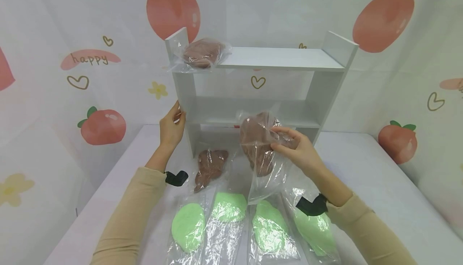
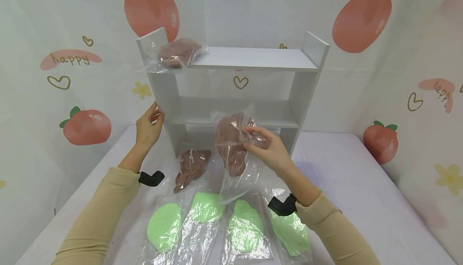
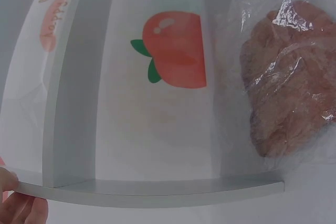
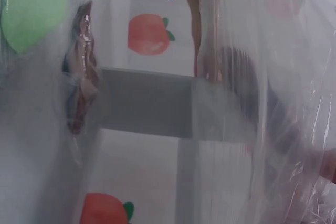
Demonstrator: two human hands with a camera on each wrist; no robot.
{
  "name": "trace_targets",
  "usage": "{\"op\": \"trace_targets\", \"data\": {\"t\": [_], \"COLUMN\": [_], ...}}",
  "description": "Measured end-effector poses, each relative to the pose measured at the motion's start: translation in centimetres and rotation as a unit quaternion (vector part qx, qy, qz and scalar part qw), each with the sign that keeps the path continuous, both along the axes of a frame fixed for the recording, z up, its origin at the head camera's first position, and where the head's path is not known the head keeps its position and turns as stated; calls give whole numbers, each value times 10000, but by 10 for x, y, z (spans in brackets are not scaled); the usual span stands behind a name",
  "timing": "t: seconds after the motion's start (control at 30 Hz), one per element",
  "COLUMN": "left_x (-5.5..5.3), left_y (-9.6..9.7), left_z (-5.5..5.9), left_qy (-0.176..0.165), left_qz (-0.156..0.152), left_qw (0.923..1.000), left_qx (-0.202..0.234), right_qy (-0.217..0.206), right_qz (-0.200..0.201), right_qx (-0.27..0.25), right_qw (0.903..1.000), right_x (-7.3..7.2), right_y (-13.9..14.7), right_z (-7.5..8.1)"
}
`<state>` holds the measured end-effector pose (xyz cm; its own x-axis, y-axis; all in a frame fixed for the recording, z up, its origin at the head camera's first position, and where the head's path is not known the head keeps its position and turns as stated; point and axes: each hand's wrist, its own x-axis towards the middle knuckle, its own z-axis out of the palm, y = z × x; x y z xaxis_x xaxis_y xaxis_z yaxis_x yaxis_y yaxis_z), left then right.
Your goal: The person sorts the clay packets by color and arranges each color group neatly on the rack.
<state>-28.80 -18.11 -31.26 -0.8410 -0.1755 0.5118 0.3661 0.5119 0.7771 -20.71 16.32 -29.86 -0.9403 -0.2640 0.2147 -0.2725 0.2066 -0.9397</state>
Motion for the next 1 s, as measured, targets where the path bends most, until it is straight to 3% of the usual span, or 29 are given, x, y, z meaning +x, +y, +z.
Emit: {"op": "trace_targets", "data": {"t": [0.73,1.0], "left_x": [-1,0], "left_y": [0,1], "left_z": [0,0], "left_qy": [68,139], "left_qz": [-5,52], "left_qw": [10000,9999], "left_qx": [-30,-74], "right_qy": [427,448], "right_qz": [-118,-288], "right_qx": [-241,-383], "right_qw": [9987,9978], "right_x": [4,4], "right_y": [4,2], "right_z": [50,75]}}
